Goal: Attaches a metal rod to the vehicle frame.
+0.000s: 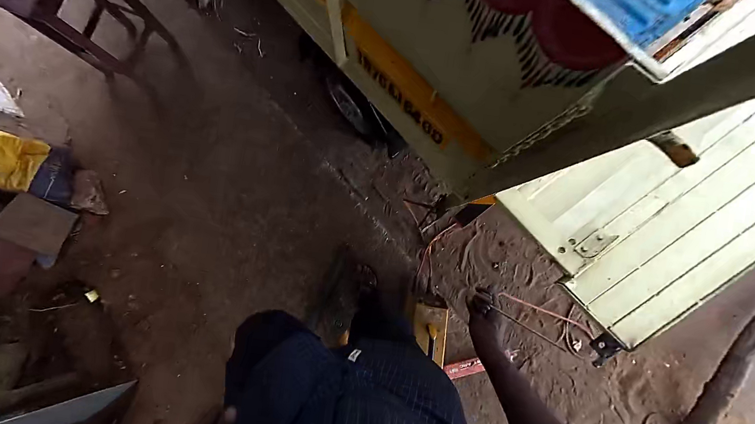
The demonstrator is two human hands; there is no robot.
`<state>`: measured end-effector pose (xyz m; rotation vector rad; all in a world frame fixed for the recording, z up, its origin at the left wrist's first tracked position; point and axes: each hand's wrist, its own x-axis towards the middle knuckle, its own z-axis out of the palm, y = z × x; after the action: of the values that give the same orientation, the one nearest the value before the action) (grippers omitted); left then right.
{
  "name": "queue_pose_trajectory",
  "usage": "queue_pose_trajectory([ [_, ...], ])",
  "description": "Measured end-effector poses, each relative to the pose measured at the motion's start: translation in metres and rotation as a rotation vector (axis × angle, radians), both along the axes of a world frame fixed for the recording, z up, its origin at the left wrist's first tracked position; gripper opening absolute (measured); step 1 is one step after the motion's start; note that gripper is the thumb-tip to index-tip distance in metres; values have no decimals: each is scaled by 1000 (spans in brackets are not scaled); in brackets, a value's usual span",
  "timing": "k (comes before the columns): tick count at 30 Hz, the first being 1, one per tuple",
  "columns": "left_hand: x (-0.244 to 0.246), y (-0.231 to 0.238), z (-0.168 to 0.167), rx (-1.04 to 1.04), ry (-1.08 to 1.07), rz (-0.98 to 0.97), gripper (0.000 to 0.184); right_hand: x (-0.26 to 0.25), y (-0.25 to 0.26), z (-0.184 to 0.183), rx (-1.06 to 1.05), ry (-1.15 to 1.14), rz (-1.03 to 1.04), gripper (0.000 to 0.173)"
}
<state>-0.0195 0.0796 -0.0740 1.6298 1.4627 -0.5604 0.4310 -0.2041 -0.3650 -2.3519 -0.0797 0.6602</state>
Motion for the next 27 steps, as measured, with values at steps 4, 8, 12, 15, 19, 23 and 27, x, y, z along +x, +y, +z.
queue_pose_trajectory([
  [4, 55, 112, -61, 49, -173, -148, 52, -2, 49, -22, 21, 2, 115, 48],
  [8, 120, 188, -169, -152, -164, -290, 38, -17, 99, -67, -103, -5, 375, 47],
  [12, 153, 221, -341, -248, -34, -509, 37, -35, 163, -119, -248, 9, 610, 37],
  [15, 165, 222, -477, -277, 116, -657, 40, -34, 219, -195, -372, 36, 674, 44],
  [19, 159, 185, -648, -302, 233, -654, 40, -18, 295, -329, -545, 178, 751, 52],
  [23, 159, 140, -777, -343, 335, -637, 49, -4, 370, -451, -613, 209, 721, 49],
  [27, 149, 92, -866, -277, 346, -584, 72, 0, 416, -540, -635, 196, 682, 53],
])
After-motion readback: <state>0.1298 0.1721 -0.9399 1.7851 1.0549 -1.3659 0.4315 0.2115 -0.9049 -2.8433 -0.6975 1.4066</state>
